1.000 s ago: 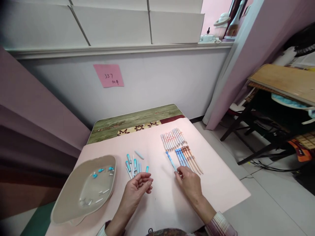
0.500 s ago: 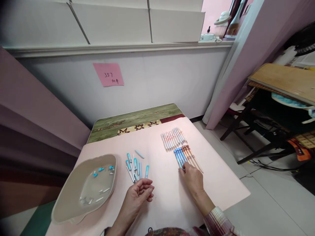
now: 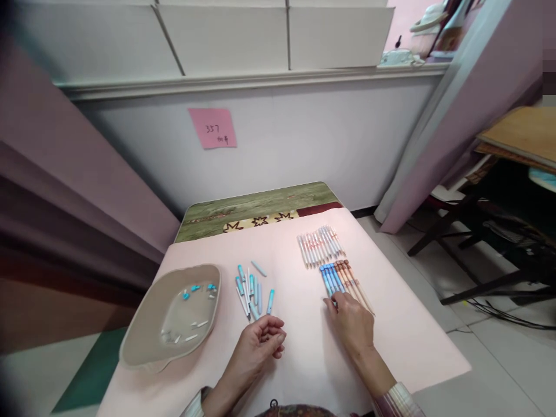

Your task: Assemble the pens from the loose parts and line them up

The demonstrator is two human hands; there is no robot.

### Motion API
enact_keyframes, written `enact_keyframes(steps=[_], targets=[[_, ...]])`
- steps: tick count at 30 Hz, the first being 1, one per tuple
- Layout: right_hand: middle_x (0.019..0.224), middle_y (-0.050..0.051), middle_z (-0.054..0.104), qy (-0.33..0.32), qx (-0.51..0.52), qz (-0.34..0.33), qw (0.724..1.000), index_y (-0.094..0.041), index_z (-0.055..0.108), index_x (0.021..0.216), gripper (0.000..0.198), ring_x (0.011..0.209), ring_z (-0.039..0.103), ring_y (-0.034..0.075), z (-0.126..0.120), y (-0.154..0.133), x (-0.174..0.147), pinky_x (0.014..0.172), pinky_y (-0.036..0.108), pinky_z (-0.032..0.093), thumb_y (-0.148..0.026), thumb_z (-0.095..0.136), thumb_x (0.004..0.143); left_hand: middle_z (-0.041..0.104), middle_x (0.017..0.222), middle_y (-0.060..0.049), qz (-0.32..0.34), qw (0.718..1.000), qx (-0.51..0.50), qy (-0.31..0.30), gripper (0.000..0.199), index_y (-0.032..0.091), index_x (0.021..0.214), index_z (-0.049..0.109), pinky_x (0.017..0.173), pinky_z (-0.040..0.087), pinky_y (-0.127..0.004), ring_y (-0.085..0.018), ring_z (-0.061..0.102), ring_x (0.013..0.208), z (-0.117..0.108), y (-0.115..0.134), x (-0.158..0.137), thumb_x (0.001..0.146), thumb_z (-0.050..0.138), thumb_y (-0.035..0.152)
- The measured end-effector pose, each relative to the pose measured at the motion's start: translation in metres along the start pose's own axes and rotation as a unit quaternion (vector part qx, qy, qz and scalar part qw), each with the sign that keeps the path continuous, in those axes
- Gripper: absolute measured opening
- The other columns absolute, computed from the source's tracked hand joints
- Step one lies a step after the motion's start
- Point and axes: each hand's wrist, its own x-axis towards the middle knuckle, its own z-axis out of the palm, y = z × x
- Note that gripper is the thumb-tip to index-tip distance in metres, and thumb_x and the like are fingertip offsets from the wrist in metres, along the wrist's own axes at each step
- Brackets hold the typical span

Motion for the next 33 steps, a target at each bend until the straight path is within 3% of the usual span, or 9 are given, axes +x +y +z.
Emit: enact_keyframes(steps=[3,6,9,11,13,16,22,29,33], targets=[[0.081,0.004,0.071,0.01,0.074,-0.063,0.995,-0.023,0.07,0.083,0.03,0.067,0.062,0.017,-0.002,-0.011,-0.001,0.056,0.026,0.032,-0.044,0.05,0.092,0.058,0.069,0.001,-0.016,0.999,0.031,0.001,0.021,0.015,0.088,0.06,0.048,0.045,-0.021,-0.01,0.057,0.053,0.005,-0.009,-0.005,0.07,0.065,0.024],[0.077,0.002,0.07,-0.074,0.163,-0.123,0.976,-0.023,0.069,0.08,0.025,0.065,0.062,0.015,0.002,-0.035,-0.001,0.058,0.025,0.035,-0.04,0.053,0.09,0.056,0.063,0.003,-0.025,0.997,0.074,-0.02,0.016,0.015,0.086,0.062,0.044,0.038,-0.02,-0.01,0.053,0.047,0.009,-0.018,-0.011,0.07,0.06,0.02],[0.067,0.0,0.068,-0.176,0.18,-0.142,0.957,-0.023,0.066,0.074,0.018,0.062,0.062,0.016,0.013,-0.063,0.002,0.057,0.025,0.034,-0.035,0.059,0.085,0.055,0.059,0.003,-0.001,0.992,0.12,-0.035,0.013,0.015,0.081,0.064,0.047,0.037,-0.021,-0.011,0.052,0.05,0.008,-0.021,-0.018,0.07,0.057,0.017],[0.068,-0.001,0.069,-0.206,0.17,-0.139,0.954,-0.023,0.065,0.079,0.01,0.063,0.062,0.016,0.021,-0.081,0.004,0.056,0.024,0.032,-0.032,0.063,0.081,0.057,0.061,0.001,0.029,0.986,0.165,-0.012,0.012,0.015,0.077,0.066,0.052,0.039,-0.022,-0.012,0.053,0.056,0.004,-0.02,-0.023,0.069,0.056,0.014],[0.07,-0.002,0.068,-0.217,0.159,-0.138,0.953,-0.023,0.064,0.089,0.014,0.064,0.062,0.016,0.027,-0.095,0.008,0.056,0.024,0.031,-0.031,0.066,0.077,0.061,0.068,-0.001,0.064,0.973,0.22,0.024,0.013,0.016,0.076,0.066,0.059,0.041,-0.024,-0.014,0.055,0.063,-0.003,-0.018,-0.026,0.069,0.055,0.012],[0.07,-0.003,0.067,-0.221,0.151,-0.136,0.954,-0.023,0.061,0.096,0.022,0.066,0.062,0.016,0.033,-0.11,0.014,0.056,0.024,0.03,-0.032,0.066,0.077,0.063,0.081,-0.004,0.103,0.947,0.297,0.063,0.017,0.018,0.082,0.066,0.067,0.044,-0.027,-0.016,0.057,0.071,-0.011,-0.017,-0.027,0.071,0.055,0.011],[0.074,-0.001,0.069,-0.196,0.167,-0.129,0.958,-0.022,0.059,0.101,0.02,0.07,0.064,0.017,0.042,-0.122,0.028,0.058,0.025,0.033,-0.027,0.059,0.081,0.06,0.096,-0.007,0.144,0.899,0.399,0.105,0.029,0.02,0.099,0.062,0.074,0.046,-0.031,-0.02,0.058,0.081,-0.016,-0.018,-0.023,0.077,0.05,0.008],[0.068,-0.004,0.065,-0.194,0.215,-0.137,0.947,-0.022,0.057,0.102,0.025,0.066,0.063,0.015,0.05,-0.128,0.029,0.058,0.024,0.035,-0.036,0.062,0.081,0.058,0.101,-0.008,0.163,0.891,0.407,0.115,0.03,0.022,0.101,0.06,0.079,0.049,-0.033,-0.022,0.058,0.094,-0.023,-0.02,-0.028,0.079,0.047,0.005],[0.077,-0.004,0.065,-0.162,0.204,-0.155,0.953,-0.024,0.054,0.104,0.033,0.068,0.063,0.016,0.057,-0.128,0.021,0.057,0.024,0.034,-0.041,0.064,0.077,0.058,0.102,-0.007,0.18,0.888,0.407,0.118,0.032,0.023,0.103,0.06,0.083,0.049,-0.033,-0.021,0.058,0.096,-0.024,-0.024,-0.033,0.081,0.046,0.004]])
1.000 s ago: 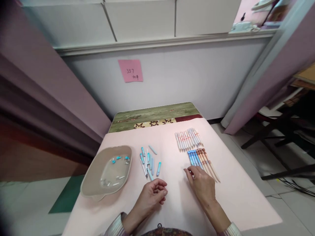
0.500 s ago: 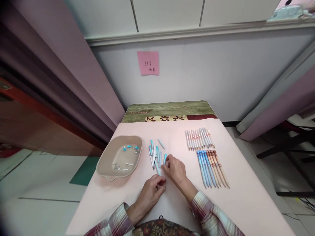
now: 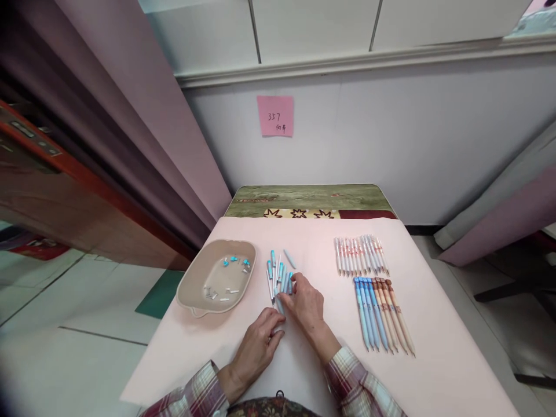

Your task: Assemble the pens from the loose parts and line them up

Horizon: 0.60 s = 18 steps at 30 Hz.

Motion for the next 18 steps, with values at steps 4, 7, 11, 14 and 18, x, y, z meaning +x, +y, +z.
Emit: enact_keyframes(steps=[4,7,11,14,18], targets=[[0.077,-0.004,0.064,0.006,-0.001,-0.024,1.0,-0.024,0.054,0.098,0.025,0.067,0.062,0.015,0.005,0.005,-0.003,0.056,0.024,0.034,-0.038,0.06,0.078,0.058,0.102,-0.006,0.009,1.0,0.019,0.011,0.034,0.023,0.106,0.059,0.085,0.049,-0.034,-0.02,0.058,0.096,0.003,-0.001,-0.002,0.081,0.047,0.004],[0.076,-0.003,0.063,0.017,0.014,-0.036,0.999,-0.023,0.055,0.099,0.02,0.067,0.061,0.015,0.004,0.008,-0.004,0.057,0.023,0.035,-0.029,0.055,0.08,0.058,0.103,-0.006,0.011,0.999,0.053,0.004,0.03,0.023,0.107,0.058,0.083,0.05,-0.033,-0.02,0.059,0.095,0.005,0.0,0.001,0.083,0.049,0.008],[0.082,0.0,0.064,0.06,0.022,-0.05,0.997,-0.021,0.054,0.104,0.026,0.07,0.061,0.015,0.003,0.011,-0.006,0.058,0.024,0.036,-0.017,0.046,0.079,0.058,0.097,-0.005,0.002,0.993,0.117,0.016,0.015,0.022,0.095,0.055,0.076,0.05,-0.033,-0.02,0.059,0.089,0.01,0.003,0.008,0.084,0.051,0.012],[0.078,-0.001,0.063,0.065,0.026,-0.034,0.997,-0.02,0.053,0.103,0.022,0.068,0.061,0.016,0.002,0.015,-0.006,0.058,0.024,0.037,-0.022,0.047,0.082,0.058,0.092,-0.004,-0.013,0.989,0.146,0.033,0.008,0.021,0.09,0.052,0.072,0.05,-0.033,-0.02,0.059,0.084,0.013,0.003,0.012,0.084,0.052,0.015],[0.075,0.0,0.063,0.037,-0.012,0.007,0.999,-0.021,0.051,0.096,0.023,0.065,0.061,0.017,-0.002,0.02,-0.003,0.055,0.025,0.034,-0.04,0.056,0.083,0.058,0.097,-0.005,-0.017,0.987,0.154,0.04,0.021,0.021,0.106,0.051,0.076,0.051,-0.034,-0.022,0.06,0.09,0.014,0.001,0.015,0.086,0.052,0.016]])
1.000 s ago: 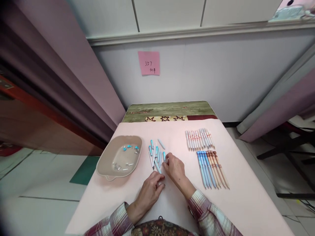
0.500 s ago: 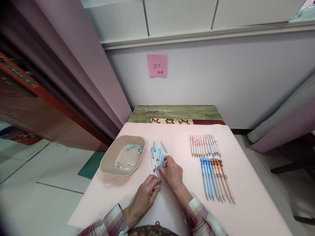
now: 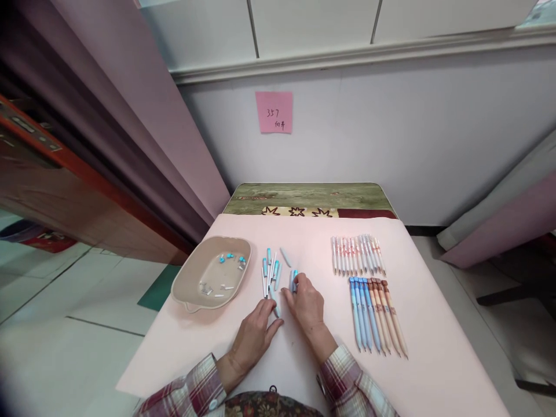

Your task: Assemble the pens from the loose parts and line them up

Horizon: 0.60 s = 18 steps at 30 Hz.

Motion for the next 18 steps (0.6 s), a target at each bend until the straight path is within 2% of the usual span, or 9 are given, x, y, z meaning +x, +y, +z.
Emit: enact_keyframes(steps=[2,7,11,14,18], targets=[[0.074,0.0,0.064,-0.015,-0.016,0.011,1.0,-0.021,0.051,0.093,0.025,0.064,0.062,0.018,-0.002,0.001,0.002,0.055,0.024,0.033,-0.042,0.059,0.082,0.058,0.101,-0.005,0.013,1.0,-0.002,-0.005,0.027,0.023,0.113,0.051,0.078,0.051,-0.033,-0.021,0.061,0.093,-0.001,-0.001,0.001,0.087,0.05,0.015],[0.077,0.004,0.067,-0.012,-0.064,-0.01,0.998,-0.019,0.054,0.089,0.013,0.067,0.063,0.017,-0.004,0.0,-0.001,0.056,0.024,0.033,-0.032,0.054,0.087,0.056,0.092,-0.004,0.033,0.998,0.044,-0.016,0.013,0.022,0.095,0.056,0.071,0.05,-0.029,-0.019,0.061,0.083,0.0,-0.003,0.003,0.089,0.046,0.015],[0.08,0.007,0.068,0.004,-0.086,-0.032,0.996,-0.017,0.058,0.086,0.012,0.069,0.064,0.018,-0.001,-0.002,-0.002,0.056,0.025,0.032,-0.025,0.05,0.088,0.056,0.089,-0.006,0.084,0.988,0.13,-0.011,0.017,0.02,0.093,0.056,0.07,0.051,-0.031,-0.019,0.059,0.078,0.005,-0.005,-0.001,0.091,0.041,0.012],[0.072,0.005,0.068,0.004,-0.036,-0.015,0.999,-0.018,0.06,0.08,0.013,0.065,0.063,0.018,-0.003,0.001,0.002,0.056,0.025,0.033,-0.024,0.05,0.086,0.057,0.089,-0.007,0.119,0.979,0.165,0.007,0.021,0.018,0.095,0.056,0.07,0.053,-0.032,-0.018,0.058,0.075,0.006,-0.007,-0.006,0.091,0.038,0.008],[0.064,0.001,0.066,-0.003,0.113,0.028,0.993,-0.02,0.064,0.078,0.018,0.059,0.061,0.017,-0.01,0.008,0.008,0.055,0.024,0.036,-0.028,0.049,0.084,0.059,0.095,-0.01,0.187,0.964,0.187,0.042,0.026,0.013,0.109,0.055,0.071,0.054,-0.032,-0.019,0.059,0.079,0.004,-0.009,-0.011,0.092,0.037,0.005]])
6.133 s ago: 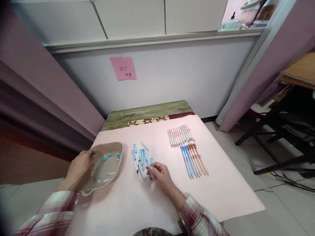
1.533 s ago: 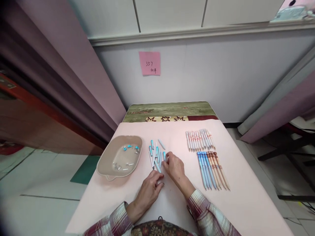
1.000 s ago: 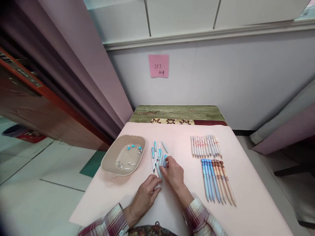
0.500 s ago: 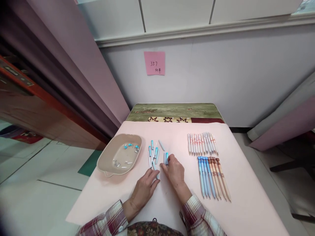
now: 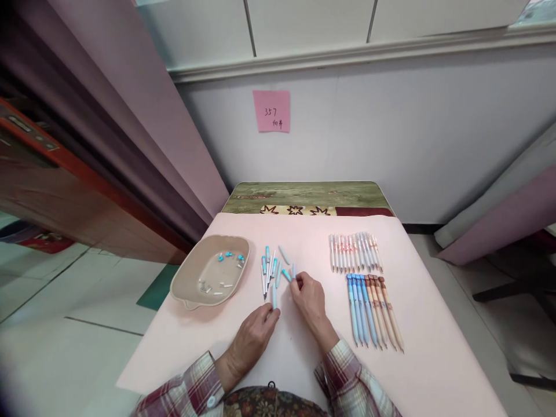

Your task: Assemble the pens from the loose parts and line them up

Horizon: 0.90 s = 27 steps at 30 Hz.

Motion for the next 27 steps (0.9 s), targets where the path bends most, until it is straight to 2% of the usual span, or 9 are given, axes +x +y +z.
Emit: enact_keyframes(steps=[3,8,15,18,22,25,27], targets=[[0.059,0.0,0.064,-0.003,0.08,0.02,0.997,-0.021,0.064,0.073,0.022,0.055,0.059,0.017,-0.004,0.003,0.002,0.052,0.024,0.037,-0.034,0.05,0.083,0.06,0.102,-0.014,0.039,0.999,0.016,0.034,0.029,0.01,0.114,0.052,0.072,0.054,-0.032,-0.019,0.059,0.082,-0.003,-0.001,-0.003,0.091,0.036,0.003],[0.058,0.0,0.063,0.009,0.129,0.022,0.991,-0.02,0.064,0.07,0.026,0.054,0.057,0.017,-0.004,0.005,0.003,0.051,0.024,0.039,-0.041,0.053,0.082,0.061,0.105,-0.015,0.077,0.993,0.037,0.078,0.029,0.01,0.114,0.053,0.073,0.053,-0.033,-0.021,0.06,0.087,-0.006,0.001,-0.004,0.093,0.035,0.006],[0.058,0.001,0.064,0.006,0.191,0.019,0.981,-0.02,0.067,0.073,0.028,0.051,0.056,0.017,-0.001,0.007,0.002,0.049,0.025,0.039,-0.045,0.056,0.08,0.061,0.093,-0.011,0.061,0.997,0.034,0.04,0.029,0.012,0.111,0.055,0.069,0.052,-0.033,-0.02,0.058,0.078,0.005,-0.001,0.008,0.092,0.034,0.004],[0.054,0.0,0.06,-0.009,0.276,0.037,0.96,-0.019,0.069,0.079,0.032,0.047,0.051,0.015,-0.001,0.006,0.003,0.046,0.025,0.037,-0.049,0.057,0.079,0.061,0.091,-0.01,0.043,0.997,0.048,0.035,0.028,0.012,0.11,0.055,0.067,0.051,-0.034,-0.02,0.058,0.077,0.009,-0.006,0.016,0.092,0.036,0.004],[0.049,-0.003,0.053,-0.054,0.4,0.083,0.911,-0.017,0.07,0.085,0.035,0.044,0.044,0.012,-0.006,0.007,0.008,0.043,0.023,0.032,-0.049,0.062,0.076,0.061,0.088,-0.008,0.03,0.998,0.048,0.042,0.025,0.013,0.112,0.055,0.066,0.049,-0.033,-0.02,0.058,0.075,0.011,-0.009,0.02,0.092,0.041,0.007],[0.059,-0.001,0.059,-0.083,0.459,0.097,0.879,-0.016,0.07,0.087,0.034,0.046,0.044,0.01,-0.011,0.008,0.011,0.044,0.022,0.031,-0.047,0.064,0.075,0.062,0.088,-0.008,0.029,0.998,0.037,0.05,0.023,0.014,0.115,0.054,0.066,0.049,-0.033,-0.02,0.059,0.075,0.01,-0.006,0.019,0.093,0.046,0.014],[0.067,0.002,0.065,-0.092,0.476,0.105,0.868,-0.016,0.069,0.086,0.033,0.047,0.046,0.009,-0.013,0.008,0.012,0.044,0.021,0.031,-0.047,0.065,0.075,0.063,0.089,-0.008,0.029,0.998,0.027,0.056,0.023,0.013,0.115,0.055,0.067,0.05,-0.033,-0.02,0.06,0.077,0.007,-0.003,0.017,0.093,0.047,0.015]])
